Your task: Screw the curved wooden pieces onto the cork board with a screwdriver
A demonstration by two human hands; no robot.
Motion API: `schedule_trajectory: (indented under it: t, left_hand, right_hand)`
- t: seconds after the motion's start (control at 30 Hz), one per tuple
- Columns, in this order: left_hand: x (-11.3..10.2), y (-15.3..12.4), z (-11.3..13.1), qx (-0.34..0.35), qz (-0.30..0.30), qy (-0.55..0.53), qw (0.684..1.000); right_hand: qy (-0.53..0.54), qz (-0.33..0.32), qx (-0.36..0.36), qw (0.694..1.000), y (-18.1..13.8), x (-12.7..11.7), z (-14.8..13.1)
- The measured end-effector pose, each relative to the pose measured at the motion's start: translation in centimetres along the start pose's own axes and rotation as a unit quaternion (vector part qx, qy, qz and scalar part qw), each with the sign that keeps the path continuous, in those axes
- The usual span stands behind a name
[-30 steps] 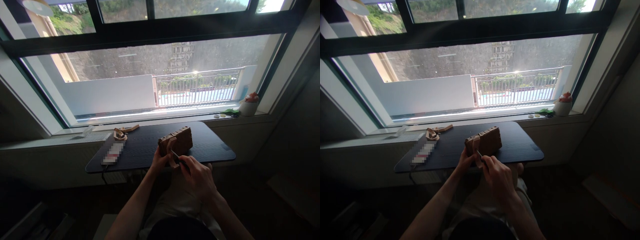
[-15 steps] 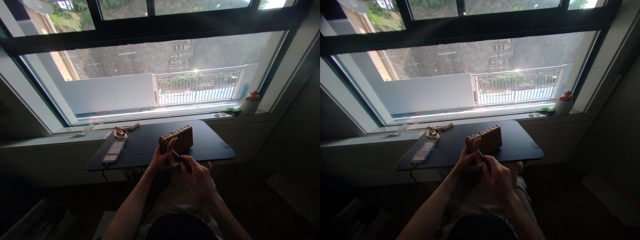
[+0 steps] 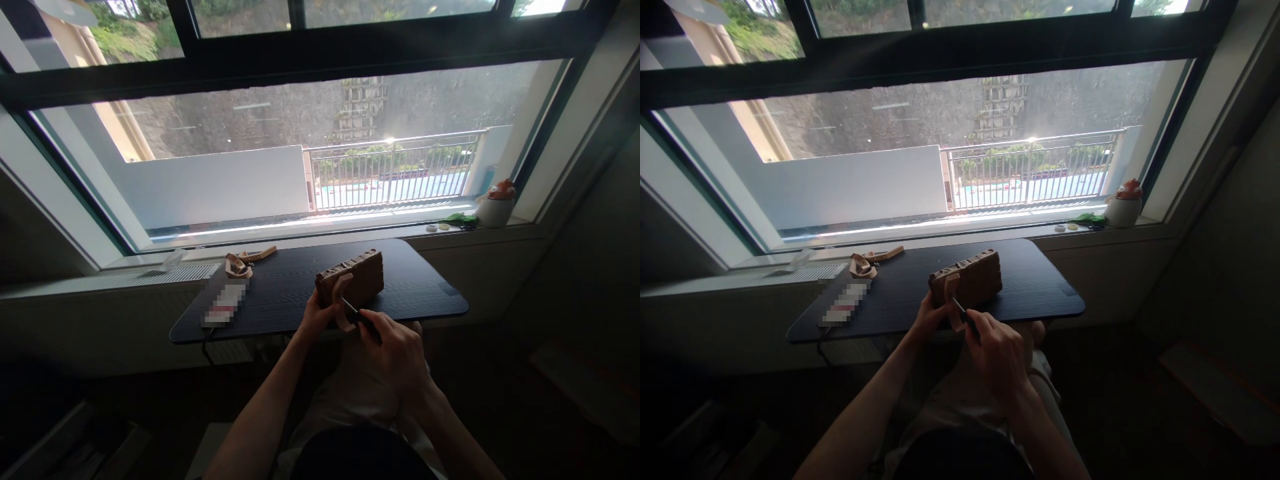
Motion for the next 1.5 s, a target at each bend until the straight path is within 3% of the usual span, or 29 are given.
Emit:
schedule_trajectory:
  t: [0.2, 0.83, 1.5]
  left_hand:
    - [0.15, 0.11, -0.39, 0.009, -0.020, -0.002, 1.000]
    - [0.11, 0.24, -0.35, 0.016, -0.026, -0.016, 0.999]
    - [0.31, 0.10, -0.19, 0.005, -0.021, -0.019, 1.000]
  right_hand:
    - [-0.012, 0.010, 0.030, 0.999, 0.07, -0.11, 0.34]
    - [-0.057, 0.004, 0.024, 0.998, 0.21, 0.00, -0.14]
    - [-0.002, -0.016, 0.017, 1.000, 0.68, 0.21, -0.21]
Point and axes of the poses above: each hand's wrist, its own y-axis towards the middle knuckle, its own x-axis out of the palm, z = x × y, the point moved 9 cm from there along y, towards the middle knuckle, and after that the axes turned 1 degree about z, right-handed, at the moved point
